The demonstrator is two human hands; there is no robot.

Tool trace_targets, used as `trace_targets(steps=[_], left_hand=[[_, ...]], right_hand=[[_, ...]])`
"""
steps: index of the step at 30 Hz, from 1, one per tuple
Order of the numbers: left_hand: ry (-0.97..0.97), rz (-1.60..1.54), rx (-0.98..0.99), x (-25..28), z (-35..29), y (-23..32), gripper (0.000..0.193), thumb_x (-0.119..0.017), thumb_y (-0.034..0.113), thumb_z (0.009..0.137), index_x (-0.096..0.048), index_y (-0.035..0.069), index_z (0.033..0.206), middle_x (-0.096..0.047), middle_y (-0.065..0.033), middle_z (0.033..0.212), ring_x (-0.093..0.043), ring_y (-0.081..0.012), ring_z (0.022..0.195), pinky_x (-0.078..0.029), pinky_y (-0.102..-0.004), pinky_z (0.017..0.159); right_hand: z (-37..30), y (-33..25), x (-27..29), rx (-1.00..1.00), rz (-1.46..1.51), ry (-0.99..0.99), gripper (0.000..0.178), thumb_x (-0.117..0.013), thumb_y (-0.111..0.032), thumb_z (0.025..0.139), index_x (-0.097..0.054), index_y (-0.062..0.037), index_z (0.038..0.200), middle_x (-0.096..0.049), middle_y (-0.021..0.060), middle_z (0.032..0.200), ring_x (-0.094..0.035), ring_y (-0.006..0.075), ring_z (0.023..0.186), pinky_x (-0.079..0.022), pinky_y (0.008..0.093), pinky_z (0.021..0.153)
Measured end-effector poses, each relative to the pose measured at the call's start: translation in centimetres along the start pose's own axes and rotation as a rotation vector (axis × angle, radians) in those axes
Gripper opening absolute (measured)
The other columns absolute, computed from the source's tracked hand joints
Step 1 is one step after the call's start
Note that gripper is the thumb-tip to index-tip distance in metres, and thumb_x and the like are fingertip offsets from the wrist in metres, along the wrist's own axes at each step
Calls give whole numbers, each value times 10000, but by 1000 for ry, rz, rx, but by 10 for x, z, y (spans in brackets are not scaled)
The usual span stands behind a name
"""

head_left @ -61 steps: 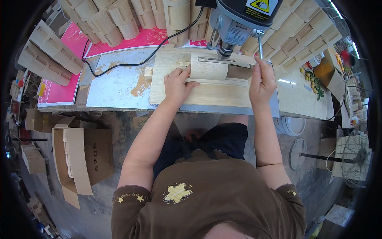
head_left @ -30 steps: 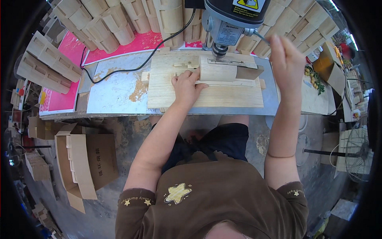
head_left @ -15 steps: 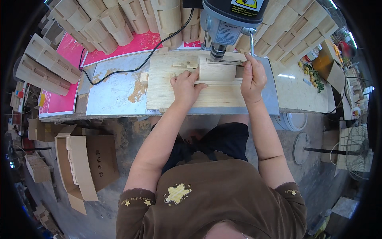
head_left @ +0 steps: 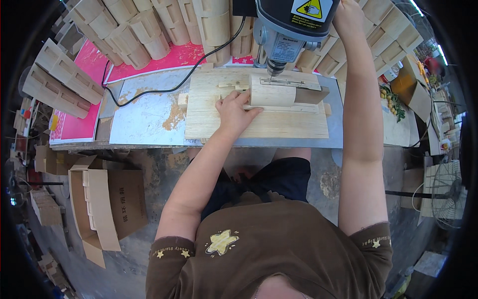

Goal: Drilling holes into cylindrical wooden blocks using a drill press.

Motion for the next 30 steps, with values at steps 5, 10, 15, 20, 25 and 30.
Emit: trace_targets(steps=[5,10,15,20,25,30], left_hand=[[33,-202,47,4,6,1,438,-799,260,608,-658,118,997,-580,-10,810,-556,-191,815,-257,-408,873],[36,-384,-3,7,5,-7,328,-798,153,587,-642,70,863,-570,-40,804,-559,-192,764,-376,-339,770],[5,-395,-199,78,-27,-17,280,-795,84,570,-600,22,761,-525,-31,737,-505,-146,634,-413,-229,567],[-67,-569,178,158,-63,-45,227,-791,91,619,-602,22,725,-531,17,669,-454,-62,569,-374,-198,532],[-3,-703,726,160,-70,-25,269,-766,242,711,-614,24,671,-530,7,560,-415,-41,452,-301,-198,417],[4,-735,829,131,-76,-24,353,-745,327,730,-603,16,644,-523,-9,544,-412,-50,425,-294,-196,394]], right_hand=[[-80,19,6,-166,289,-381,504,-433,-371,942,-387,-67,1342,-604,68,988,-543,159,910,-411,304,805],[-189,39,5,62,-218,-789,345,-476,-295,930,-562,-66,1172,-599,154,1074,-558,292,1015,-411,341,879],[-205,14,21,101,-118,-684,193,-568,-177,836,-603,-63,988,-593,91,893,-536,297,868,-381,399,764],[-220,-7,35,136,-176,-650,202,-600,-176,803,-601,-62,969,-594,83,887,-533,288,855,-387,385,758],[-228,-32,22,151,-104,-681,232,-641,-177,763,-597,-64,961,-589,76,874,-532,279,846,-384,377,759],[-229,-28,22,170,-99,-667,290,-693,-199,706,-592,-74,948,-579,67,865,-528,269,855,-379,374,767]])
Point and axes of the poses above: each hand's wrist, its own z-axis towards the middle knuckle, its own x-axis out of the back of the hand, y = z × x, the point moved 3 cm from there along z, towards the middle knuckle
